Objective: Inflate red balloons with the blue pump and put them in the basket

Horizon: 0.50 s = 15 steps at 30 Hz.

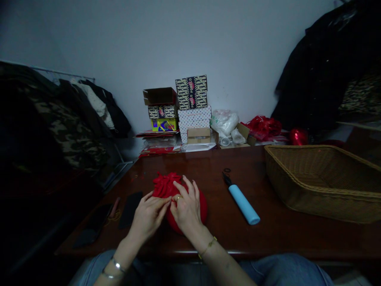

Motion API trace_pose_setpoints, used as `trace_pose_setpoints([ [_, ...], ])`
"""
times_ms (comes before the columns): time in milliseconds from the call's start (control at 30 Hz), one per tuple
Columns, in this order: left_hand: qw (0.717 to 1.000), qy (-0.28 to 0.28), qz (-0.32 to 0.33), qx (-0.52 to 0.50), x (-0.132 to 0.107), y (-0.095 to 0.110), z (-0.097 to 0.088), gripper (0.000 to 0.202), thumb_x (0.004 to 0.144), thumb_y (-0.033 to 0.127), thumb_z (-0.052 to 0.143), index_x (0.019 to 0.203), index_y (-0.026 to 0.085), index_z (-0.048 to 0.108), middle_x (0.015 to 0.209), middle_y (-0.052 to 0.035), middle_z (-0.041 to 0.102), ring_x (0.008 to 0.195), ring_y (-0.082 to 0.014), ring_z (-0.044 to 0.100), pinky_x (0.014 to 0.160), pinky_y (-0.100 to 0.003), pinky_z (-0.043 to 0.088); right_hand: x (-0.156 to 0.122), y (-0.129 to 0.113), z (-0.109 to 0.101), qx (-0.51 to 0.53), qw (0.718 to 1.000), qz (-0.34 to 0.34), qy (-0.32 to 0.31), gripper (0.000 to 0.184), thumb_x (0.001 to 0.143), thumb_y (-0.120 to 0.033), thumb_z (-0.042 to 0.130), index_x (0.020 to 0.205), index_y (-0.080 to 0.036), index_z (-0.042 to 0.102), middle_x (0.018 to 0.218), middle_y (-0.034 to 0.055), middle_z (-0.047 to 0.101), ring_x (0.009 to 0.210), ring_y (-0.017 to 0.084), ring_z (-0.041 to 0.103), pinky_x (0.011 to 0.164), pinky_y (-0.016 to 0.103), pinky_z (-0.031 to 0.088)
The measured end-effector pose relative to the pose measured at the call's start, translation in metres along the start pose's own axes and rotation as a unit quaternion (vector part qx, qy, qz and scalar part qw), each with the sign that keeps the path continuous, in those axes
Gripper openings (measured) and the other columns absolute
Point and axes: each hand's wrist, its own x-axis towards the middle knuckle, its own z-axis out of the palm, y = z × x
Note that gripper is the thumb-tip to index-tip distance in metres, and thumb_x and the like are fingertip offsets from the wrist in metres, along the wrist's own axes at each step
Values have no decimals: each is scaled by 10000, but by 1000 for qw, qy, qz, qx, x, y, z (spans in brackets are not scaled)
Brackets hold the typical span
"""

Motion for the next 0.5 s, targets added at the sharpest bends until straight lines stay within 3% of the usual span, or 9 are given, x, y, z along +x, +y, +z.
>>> trace_pose_setpoints([
  [133, 999, 20, -18, -18, 0, 0, 4, 168, 807, 231, 579, 918, 255, 703, 767, -22, 718, 716, -183, 654, 935, -425, 410, 0, -2, -1, -6, 1000, -5, -1, 110, 749, -142, 547, 721, -221, 617, 1274, 23, 562, 1330, 270, 286, 1090, 554, 213],
  [233, 994, 55, -73, -51, -1, 4, 10, 138, 787, 234, 599, 880, 246, 700, 814, -16, 726, 750, -185, 662, 909, -390, 438, -1, -1, 0, -4, 1000, -8, 1, 108, 760, -156, 543, 736, -227, 621, 1262, 25, 568, 1326, 274, 298, 1082, 563, 220],
  [400, 972, 68, -190, -118, -1, 13, 16, 114, 781, 237, 580, 829, 231, 683, 812, -7, 718, 691, -166, 654, 682, -279, 497, -2, 3, 1, -5, 1000, -20, 2, 101, 768, -163, 546, 754, -230, 620, 1260, 25, 569, 1334, 258, 285, 1081, 550, 224],
  [500, 960, 66, -223, -158, 0, 15, 17, 113, 777, 233, 567, 817, 223, 673, 809, -6, 711, 678, -156, 645, 651, -257, 484, -2, 4, 2, 6, 1000, -24, 1, 81, 764, -169, 562, 749, -230, 614, 1258, 21, 570, 1335, 251, 281, 1089, 539, 213],
])
